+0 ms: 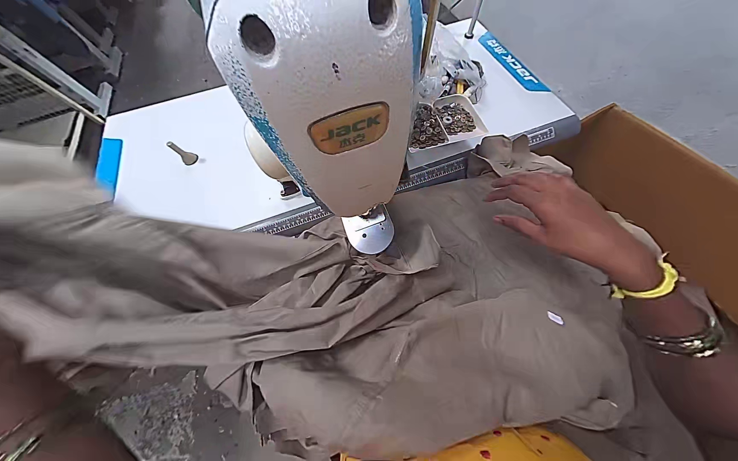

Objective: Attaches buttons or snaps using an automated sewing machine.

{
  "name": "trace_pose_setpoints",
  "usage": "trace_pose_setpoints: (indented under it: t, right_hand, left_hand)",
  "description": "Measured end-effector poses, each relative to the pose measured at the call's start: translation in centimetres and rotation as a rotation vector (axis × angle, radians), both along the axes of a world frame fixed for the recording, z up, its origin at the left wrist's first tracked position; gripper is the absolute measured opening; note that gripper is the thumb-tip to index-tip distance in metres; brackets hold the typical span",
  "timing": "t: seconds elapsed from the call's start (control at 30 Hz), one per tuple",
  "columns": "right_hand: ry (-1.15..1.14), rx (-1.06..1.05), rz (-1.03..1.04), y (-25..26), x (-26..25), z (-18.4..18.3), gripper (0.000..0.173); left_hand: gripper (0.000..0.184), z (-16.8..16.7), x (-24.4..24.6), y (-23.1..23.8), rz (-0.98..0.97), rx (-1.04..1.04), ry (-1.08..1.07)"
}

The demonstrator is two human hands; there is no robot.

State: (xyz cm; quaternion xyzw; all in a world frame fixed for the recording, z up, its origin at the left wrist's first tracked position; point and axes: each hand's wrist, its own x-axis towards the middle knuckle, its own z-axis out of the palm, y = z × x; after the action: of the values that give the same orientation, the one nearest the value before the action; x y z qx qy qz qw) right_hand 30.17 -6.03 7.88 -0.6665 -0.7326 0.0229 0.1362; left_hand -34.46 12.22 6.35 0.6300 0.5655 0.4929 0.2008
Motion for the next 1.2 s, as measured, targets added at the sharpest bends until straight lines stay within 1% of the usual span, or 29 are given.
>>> trace_pose_setpoints:
  t: [0.03, 0.07, 0.1, 0.13, 0.17, 0.23, 0.27, 0.3, 0.33, 0.37, 0.43, 0.47, 0.5, 0.53, 0.57, 0.63, 0.67, 0.73, 0.77, 0.8, 0.83, 0.9, 0.93, 0.97, 1.03, 1.07, 1.1, 1.13, 1.2]
  right_hand:
    - [0.068, 0.035, 0.050, 0.4, -1.5, 0.2, 0.030]
    - [0.118, 0.072, 0.099, 0.6, -3.3, 0.1, 0.033]
    - [0.157, 0.108, 0.145, 0.8, -5.0, 0.0, 0.036]
    - [0.192, 0.124, 0.189, 1.0, -6.5, -0.2, 0.040]
    - [0.229, 0.105, 0.233, 1.0, -7.7, -0.4, 0.044]
    - [0.258, -0.009, 0.321, 1.2, -9.1, -1.4, 0.054]
    - [0.240, -0.078, 0.345, 1.4, -9.6, -2.1, 0.059]
    - [0.200, -0.132, 0.342, 1.7, -9.9, -2.8, 0.060]
    - [0.183, -0.144, 0.323, 2.1, -9.9, -3.5, 0.053]
    - [0.223, -0.104, 0.287, 2.6, -9.7, -4.0, 0.039]
    - [0.387, 0.042, 0.220, 3.4, -8.7, -4.4, 0.013]
    - [0.481, 0.068, 0.195, 3.6, -8.1, -4.0, 0.010]
    - [0.567, 0.057, 0.176, 3.6, -7.8, -3.4, 0.014]
    - [0.629, 0.034, 0.159, 3.6, -7.7, -2.7, 0.018]
    - [0.670, 0.017, 0.141, 3.5, -7.8, -2.1, 0.019]
    - [0.702, 0.053, 0.146, 3.2, -8.8, -1.0, 0.022]
    - [0.698, 0.107, 0.184, 2.8, -9.7, -0.2, 0.024]
    - [0.698, 0.226, 0.319, 1.9, -12.0, 1.6, 0.028]
    - [0.719, 0.252, 0.399, 1.4, -13.2, 2.5, 0.029]
    - [0.755, 0.246, 0.476, 1.0, -14.1, 3.5, 0.030]
    - [0.781, 0.193, 0.538, 0.9, -14.5, 4.4, 0.030]
    - [0.769, 0.047, 0.592, 1.8, -14.5, 5.3, 0.029]
    - [0.783, -0.003, 0.584, 2.6, -14.5, 5.2, 0.024]
    - [0.815, -0.067, 0.555, 3.5, -14.6, 5.1, 0.020]
    - [0.950, -0.249, 0.486, 4.9, -15.5, 5.3, 0.014]
    - [1.030, -0.306, 0.486, 5.4, -16.3, 5.5, 0.013]
    - [1.086, -0.337, 0.513, 5.7, -17.2, 5.6, 0.015]
    - [1.112, -0.356, 0.555, 5.8, -18.1, 5.8, 0.023]
    - [1.073, -0.364, 0.649, 5.9, -19.9, 6.2, 0.047]
  left_hand:
    - [0.033, 0.1, 2.5, 2.7, 0.026, -0.142, -0.011]
    - [0.047, 0.4, 5.2, 4.3, -0.040, -0.266, 0.090]
    - [0.063, 0.7, 8.3, 4.7, -0.136, -0.350, 0.170]
    - [0.069, 0.5, 11.3, 4.0, -0.247, -0.379, 0.226]
    - [0.064, 0.0, 13.9, 2.5, -0.344, -0.348, 0.287]
    - [0.048, -1.0, 18.3, -1.4, -0.520, -0.216, 0.375]
    - [0.043, -1.4, 20.2, -3.6, -0.585, -0.143, 0.410]
    - [0.039, -2.0, 22.1, -6.2, -0.620, -0.084, 0.424]
    - [0.035, -3.0, 23.8, -8.7, -0.631, -0.030, 0.437]
    - [0.033, -4.4, 25.2, -10.9, -0.632, 0.012, 0.452]
    - [0.031, -8.0, 26.5, -14.4, -0.615, 0.041, 0.536]
    - [0.031, -9.8, 26.5, -15.3, -0.610, 0.037, 0.540]
    - [0.030, -10.8, 26.3, -15.6, -0.619, 0.011, 0.487]
    - [0.029, -10.8, 26.0, -15.5, -0.620, 0.013, 0.428]
    - [0.027, -10.1, 26.0, -15.3, -0.602, 0.063, 0.373]
    - [0.021, -7.1, 26.8, -15.1, -0.548, 0.182, 0.243]
    - [0.023, -5.2, 27.4, -15.1, -0.532, 0.218, 0.193]
    - [0.044, -1.5, 28.9, -15.3, -0.565, 0.244, 0.125]
    - [0.046, 0.1, 29.3, -15.3, -0.604, 0.231, 0.091]
    - [0.038, 1.4, 29.3, -15.2, -0.625, 0.216, 0.026]
    - [0.028, 2.7, 28.7, -14.8, -0.620, 0.190, -0.032]
    - [0.021, 4.8, 25.9, -13.2, -0.510, 0.146, -0.134]
    - [0.017, 5.5, 24.3, -12.3, -0.463, 0.126, -0.196]
    - [0.018, 5.8, 22.8, -11.6, -0.436, 0.104, -0.242]
    - [0.020, 5.7, 21.0, -10.9, -0.376, 0.093, -0.253]
    - [0.021, 5.7, 20.6, -10.8, -0.354, 0.089, -0.269]
    - [0.022, 5.7, 20.5, -10.8, -0.343, 0.087, -0.289]
    - [0.022, 5.8, 20.5, -10.9, -0.334, 0.084, -0.294]
    - [0.023, 6.1, 21.1, -11.3, -0.342, 0.069, -0.269]
